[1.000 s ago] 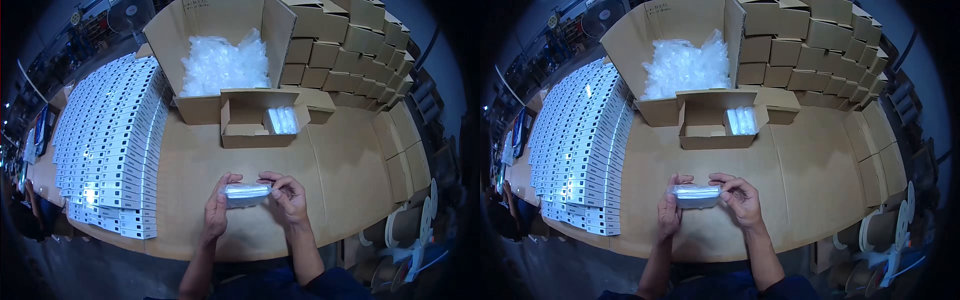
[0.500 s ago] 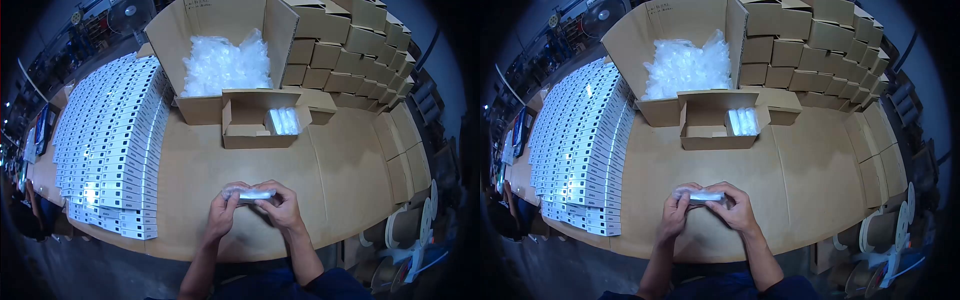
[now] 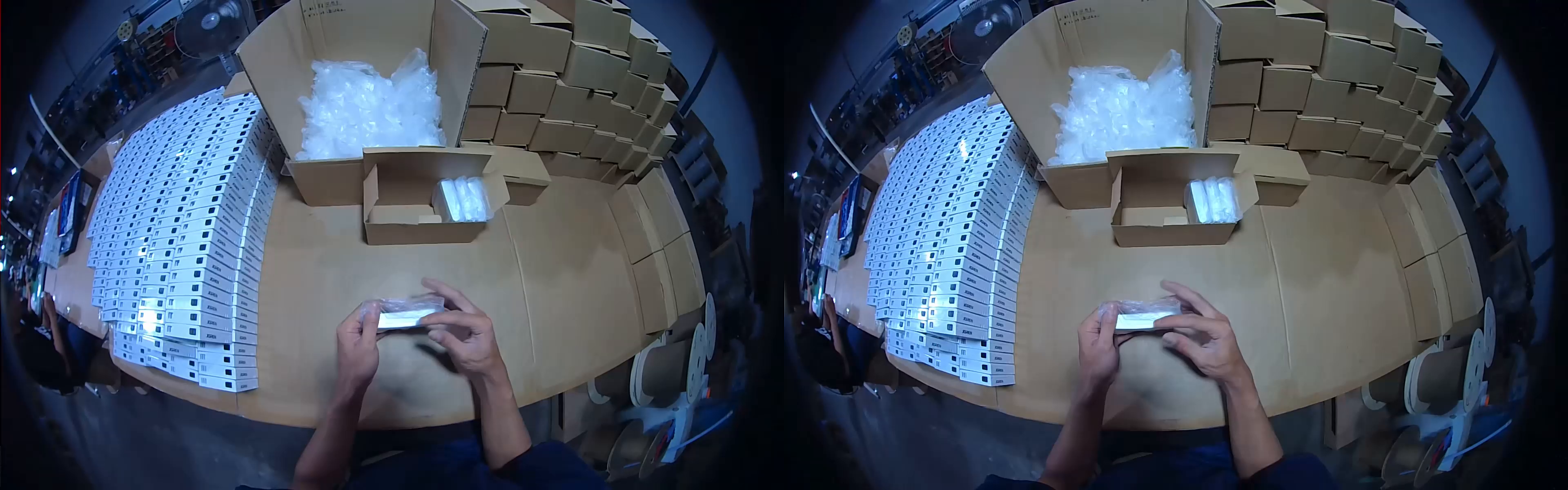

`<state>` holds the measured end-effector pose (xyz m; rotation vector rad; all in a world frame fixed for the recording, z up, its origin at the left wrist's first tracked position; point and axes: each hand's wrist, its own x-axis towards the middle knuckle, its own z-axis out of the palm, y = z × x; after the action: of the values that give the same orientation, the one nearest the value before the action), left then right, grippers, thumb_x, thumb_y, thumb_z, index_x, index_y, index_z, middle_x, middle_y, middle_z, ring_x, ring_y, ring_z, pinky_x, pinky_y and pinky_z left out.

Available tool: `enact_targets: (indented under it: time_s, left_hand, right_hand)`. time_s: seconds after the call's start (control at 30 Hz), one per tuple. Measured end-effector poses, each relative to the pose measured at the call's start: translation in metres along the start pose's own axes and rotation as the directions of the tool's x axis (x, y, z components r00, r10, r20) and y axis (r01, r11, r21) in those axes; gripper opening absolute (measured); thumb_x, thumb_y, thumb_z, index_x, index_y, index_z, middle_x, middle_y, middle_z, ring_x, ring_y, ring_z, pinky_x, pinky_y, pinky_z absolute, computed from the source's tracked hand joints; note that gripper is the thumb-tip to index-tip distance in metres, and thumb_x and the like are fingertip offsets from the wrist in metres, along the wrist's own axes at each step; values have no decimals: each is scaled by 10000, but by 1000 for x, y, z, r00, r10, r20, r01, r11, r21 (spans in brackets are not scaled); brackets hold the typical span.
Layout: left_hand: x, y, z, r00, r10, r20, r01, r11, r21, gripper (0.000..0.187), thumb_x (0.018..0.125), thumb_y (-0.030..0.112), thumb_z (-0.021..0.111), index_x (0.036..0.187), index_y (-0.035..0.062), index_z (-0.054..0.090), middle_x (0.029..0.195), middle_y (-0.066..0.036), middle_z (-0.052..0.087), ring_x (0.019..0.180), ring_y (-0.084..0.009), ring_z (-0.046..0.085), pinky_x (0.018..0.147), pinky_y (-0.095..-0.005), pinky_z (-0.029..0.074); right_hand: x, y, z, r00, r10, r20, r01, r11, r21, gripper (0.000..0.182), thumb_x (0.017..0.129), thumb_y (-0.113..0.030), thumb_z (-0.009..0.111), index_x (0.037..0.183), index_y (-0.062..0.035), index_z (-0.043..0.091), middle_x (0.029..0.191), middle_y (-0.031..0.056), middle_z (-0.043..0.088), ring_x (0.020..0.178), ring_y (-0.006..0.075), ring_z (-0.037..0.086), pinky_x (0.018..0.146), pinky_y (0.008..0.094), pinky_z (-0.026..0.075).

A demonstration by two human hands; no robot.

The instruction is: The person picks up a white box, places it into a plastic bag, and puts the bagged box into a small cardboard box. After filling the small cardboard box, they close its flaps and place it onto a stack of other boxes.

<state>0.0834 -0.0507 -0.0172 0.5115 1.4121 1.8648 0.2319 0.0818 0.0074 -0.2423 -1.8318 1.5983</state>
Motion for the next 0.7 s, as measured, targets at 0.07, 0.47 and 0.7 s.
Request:
enact_targets:
  time_s: [0.07,0.47,0.7]
  left_hand:
    - [2,1,-2,1000,7,27,-9,999,45,402,1145,244,381,1174,-77,621,1081,-160,692,997,-213,711,914,-353,610]
    - [-4,29,-2,956,126,264,-160,981,112,485,980,-75,611,1453,-19,522,1259,-144,643,1184,-209,635,1006,-323,553]
    - [1,28,-9,938,92,334,-174,958,226,254,958,-67,656,1211,-50,658,1255,-165,671,1123,-196,679,941,-320,595]
  right_hand:
    - [-1,1,-4,986,113,119,-91,980,-175,339,808,-19,829,1144,-26,780,1235,169,725,1132,288,682,1017,373,515]
    - [4,-8,-2,974,219,-63,-227,955,-189,288,825,55,770,1111,26,747,1185,186,743,1187,285,683,1028,383,538]
    - [4,0,-6,996,88,-23,-90,975,-201,340,778,-34,848,1108,-42,764,1196,119,753,1312,340,603,1103,427,479]
